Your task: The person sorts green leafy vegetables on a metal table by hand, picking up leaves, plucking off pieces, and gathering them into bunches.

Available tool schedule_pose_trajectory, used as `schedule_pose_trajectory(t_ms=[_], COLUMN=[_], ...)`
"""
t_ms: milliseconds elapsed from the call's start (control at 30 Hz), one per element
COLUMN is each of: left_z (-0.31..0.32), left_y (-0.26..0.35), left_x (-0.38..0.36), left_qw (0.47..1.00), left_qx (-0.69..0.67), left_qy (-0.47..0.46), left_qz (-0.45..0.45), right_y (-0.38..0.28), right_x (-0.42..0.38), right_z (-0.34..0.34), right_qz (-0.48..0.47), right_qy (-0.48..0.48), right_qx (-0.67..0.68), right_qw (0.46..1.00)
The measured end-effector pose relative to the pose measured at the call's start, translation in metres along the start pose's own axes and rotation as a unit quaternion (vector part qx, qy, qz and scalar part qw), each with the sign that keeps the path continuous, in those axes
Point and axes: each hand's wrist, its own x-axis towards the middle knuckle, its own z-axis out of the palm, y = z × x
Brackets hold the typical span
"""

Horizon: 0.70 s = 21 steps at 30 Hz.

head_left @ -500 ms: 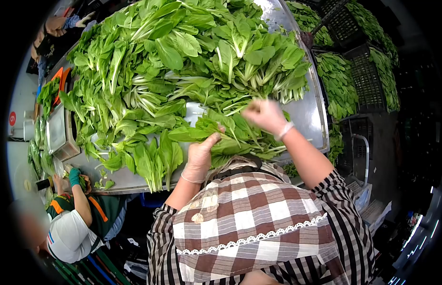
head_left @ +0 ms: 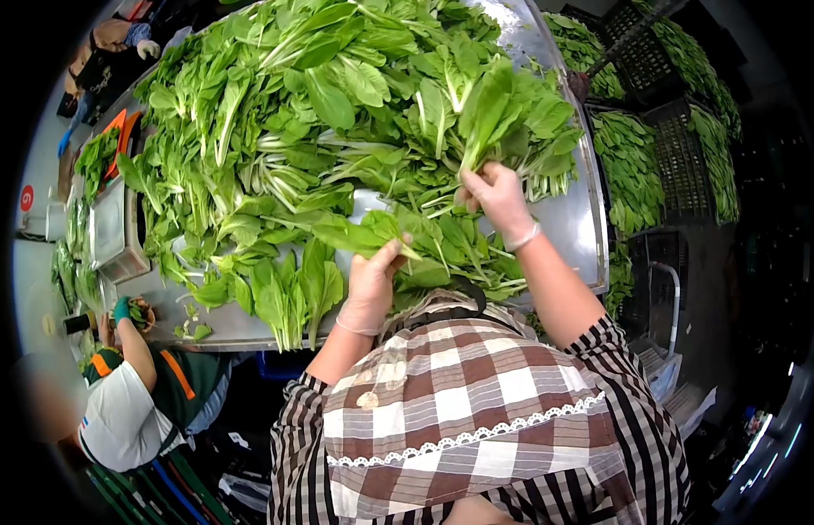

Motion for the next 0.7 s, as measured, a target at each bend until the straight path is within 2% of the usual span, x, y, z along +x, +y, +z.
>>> schedule_pose_trajectory(t_ms=[133,167,200,267,400,533,700], left_z=[0.016,0.023,0.026,0.031,0.038,0.03,0.028], left_y=[0.011,0.014,0.013,0.011,0.011,0.01,0.01], left_x=[0.005,0.004,0.004,0.006,0.0,-0.003,-0.008], left_qw=[1.0,0.999,0.998,0.995,0.991,0.994,0.996], left_qx=[0.011,0.022,0.038,0.071,0.101,0.092,0.086], left_qy=[-0.008,-0.007,-0.016,-0.039,-0.056,-0.043,-0.024], left_qz=[0.016,0.03,0.041,0.064,0.067,0.035,0.032], right_y=[-0.001,0.012,0.013,0.018,0.023,0.028,0.04], right_x=[-0.033,-0.034,-0.042,-0.049,-0.061,-0.07,-0.079], right_z=[0.017,0.02,0.027,0.031,0.041,0.044,0.053], right_qz=[0.006,0.016,0.017,-0.082,-0.234,-0.198,-0.048], right_qy=[-0.117,-0.133,-0.138,-0.132,-0.1,-0.123,-0.123], right_qx=[0.01,-0.037,-0.012,-0.205,-0.305,-0.195,-0.112], right_qw=[0.993,0.99,0.99,0.966,0.918,0.953,0.985])
